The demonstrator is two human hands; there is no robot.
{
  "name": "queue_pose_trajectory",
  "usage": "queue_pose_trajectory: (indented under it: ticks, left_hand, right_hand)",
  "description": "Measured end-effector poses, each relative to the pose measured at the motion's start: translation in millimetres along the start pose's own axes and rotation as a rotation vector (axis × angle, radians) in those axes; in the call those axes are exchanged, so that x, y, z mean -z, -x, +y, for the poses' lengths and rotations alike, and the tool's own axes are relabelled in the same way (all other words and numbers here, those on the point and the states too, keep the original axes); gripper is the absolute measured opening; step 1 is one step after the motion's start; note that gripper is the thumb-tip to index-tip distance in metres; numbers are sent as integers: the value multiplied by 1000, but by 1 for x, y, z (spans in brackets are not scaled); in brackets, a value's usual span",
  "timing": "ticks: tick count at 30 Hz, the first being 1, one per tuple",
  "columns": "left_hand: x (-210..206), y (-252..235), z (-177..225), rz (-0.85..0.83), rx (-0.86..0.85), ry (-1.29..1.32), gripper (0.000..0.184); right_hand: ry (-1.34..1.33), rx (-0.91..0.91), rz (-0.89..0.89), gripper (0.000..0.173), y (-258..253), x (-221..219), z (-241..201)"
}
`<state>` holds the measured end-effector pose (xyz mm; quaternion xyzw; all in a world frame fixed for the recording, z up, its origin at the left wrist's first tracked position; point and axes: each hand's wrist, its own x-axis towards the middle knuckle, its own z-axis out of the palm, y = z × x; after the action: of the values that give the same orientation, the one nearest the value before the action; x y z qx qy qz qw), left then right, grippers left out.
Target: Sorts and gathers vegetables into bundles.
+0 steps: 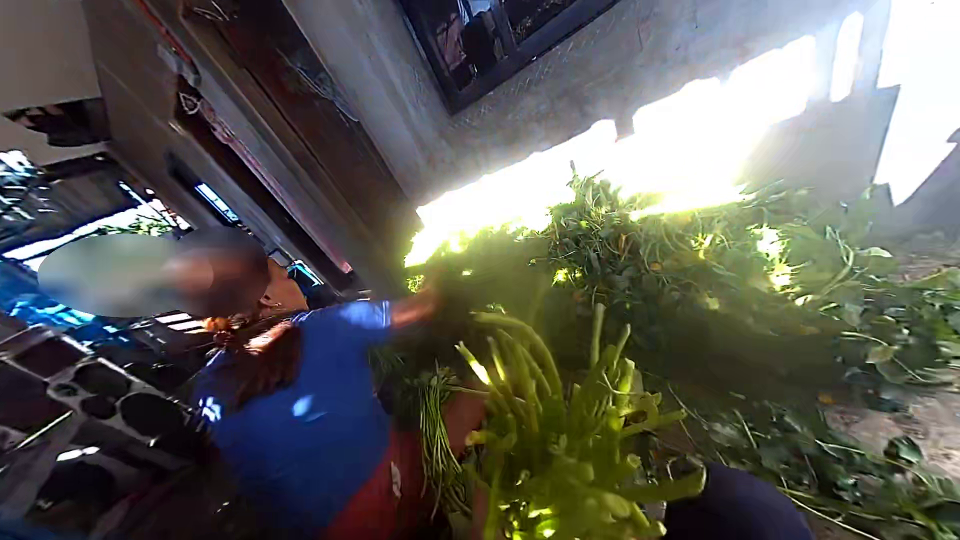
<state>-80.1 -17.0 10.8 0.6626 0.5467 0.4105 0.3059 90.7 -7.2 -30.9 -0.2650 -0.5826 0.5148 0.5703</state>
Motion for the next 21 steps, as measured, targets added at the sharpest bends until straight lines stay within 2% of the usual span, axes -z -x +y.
queue_pose_trajectory:
  ticks: [1, 2, 4, 6, 8, 12, 15, 18, 21]
  left_hand:
    - [-20, -4, -12, -4, -44, -12, 84]
    - [-40, -2, -22, -7, -75, -42, 84]
    - [-76, 2, -39, -26, -92, -5, 71]
    - [-97, -1, -32, -110, -38, 48, 66]
    - [-114, -9, -27, -168, 57, -8, 75]
    - [-138, -14, 9, -236, 242, -406, 96]
    - [-145, -4, 13, -254, 180, -439, 106]
    - [-142, 4, -3, -294, 122, -186, 121]
    - [-135, 2, -17, -388, 164, -6, 123]
  right_hand:
    - [16, -62, 53, 83, 10, 8, 14]
    - [19, -124, 101, 83, 18, 16, 21]
    - [-64, -277, 185, 94, 25, 31, 16]
    - [-96, -336, 307, 98, 26, 42, 3]
    - [-120, -284, 466, 82, 21, 52, -8]
    - [-202, -239, 641, 62, 19, 72, -7]
    - [-307, -228, 640, 51, 34, 91, 4]
    - [-439, -196, 566, 44, 49, 102, 9]
    - [-487, -157, 504, 39, 54, 100, 10]
